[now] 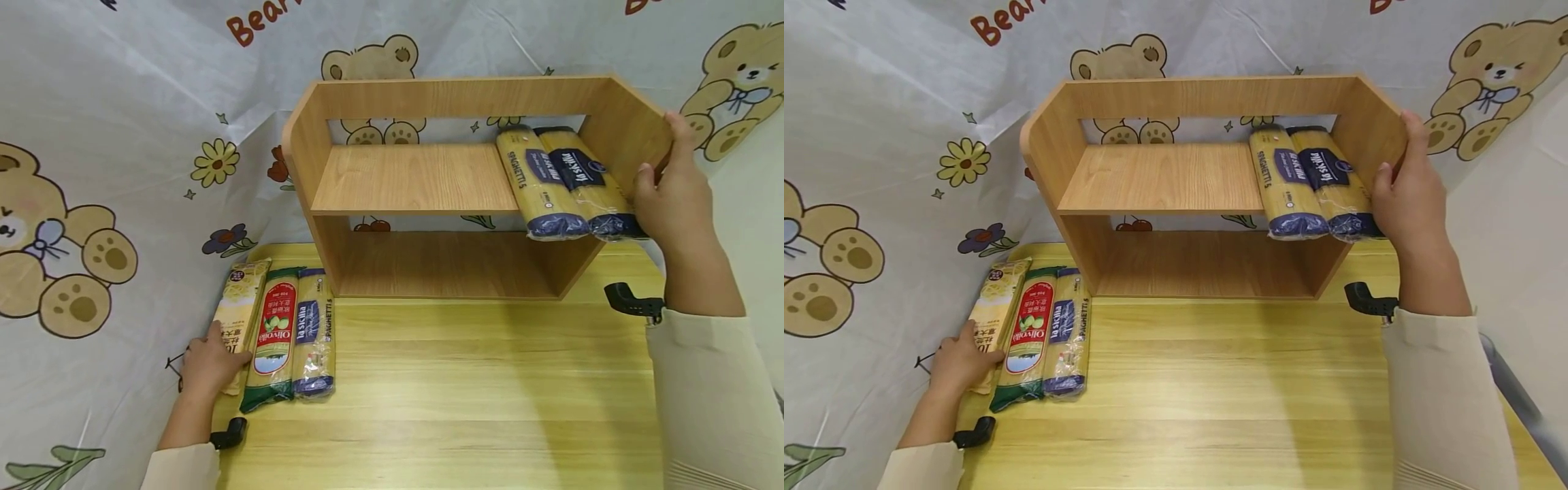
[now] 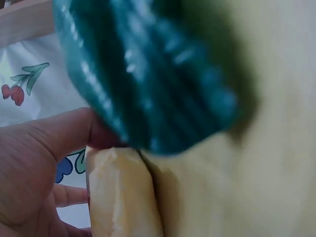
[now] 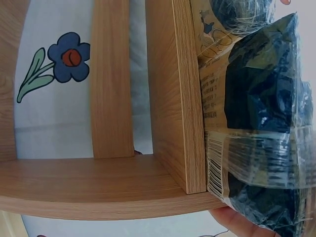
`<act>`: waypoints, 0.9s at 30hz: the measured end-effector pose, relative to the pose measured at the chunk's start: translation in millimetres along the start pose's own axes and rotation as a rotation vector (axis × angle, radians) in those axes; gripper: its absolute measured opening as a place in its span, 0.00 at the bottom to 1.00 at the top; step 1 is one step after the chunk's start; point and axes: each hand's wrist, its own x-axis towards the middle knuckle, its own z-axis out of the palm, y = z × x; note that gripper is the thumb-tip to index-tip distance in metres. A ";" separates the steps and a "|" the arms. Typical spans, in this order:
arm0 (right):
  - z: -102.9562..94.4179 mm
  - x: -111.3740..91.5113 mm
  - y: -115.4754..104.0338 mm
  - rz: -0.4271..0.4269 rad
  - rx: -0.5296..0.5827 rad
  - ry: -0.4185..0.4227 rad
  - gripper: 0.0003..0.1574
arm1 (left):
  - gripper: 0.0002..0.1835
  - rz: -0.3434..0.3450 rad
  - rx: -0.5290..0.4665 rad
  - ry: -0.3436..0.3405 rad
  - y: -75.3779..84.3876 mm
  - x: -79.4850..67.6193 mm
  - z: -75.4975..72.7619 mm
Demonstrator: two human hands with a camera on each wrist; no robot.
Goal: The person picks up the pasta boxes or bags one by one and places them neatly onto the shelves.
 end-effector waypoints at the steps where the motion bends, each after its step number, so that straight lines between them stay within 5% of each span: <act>1: -0.1 -0.1 -0.2 -0.002 0.000 0.002 0.43 | 0.59 0.003 0.002 -0.012 0.3 1.1 -1.8; 17: 1.1 -1.0 -0.9 -0.006 0.017 0.016 0.43 | 0.63 -0.021 -0.010 -0.162 1.8 17.9 -17.1; 27: 1.8 -0.8 -0.7 0.004 0.008 0.013 0.43 | 0.59 -0.010 -0.077 -0.152 -1.2 18.1 -16.0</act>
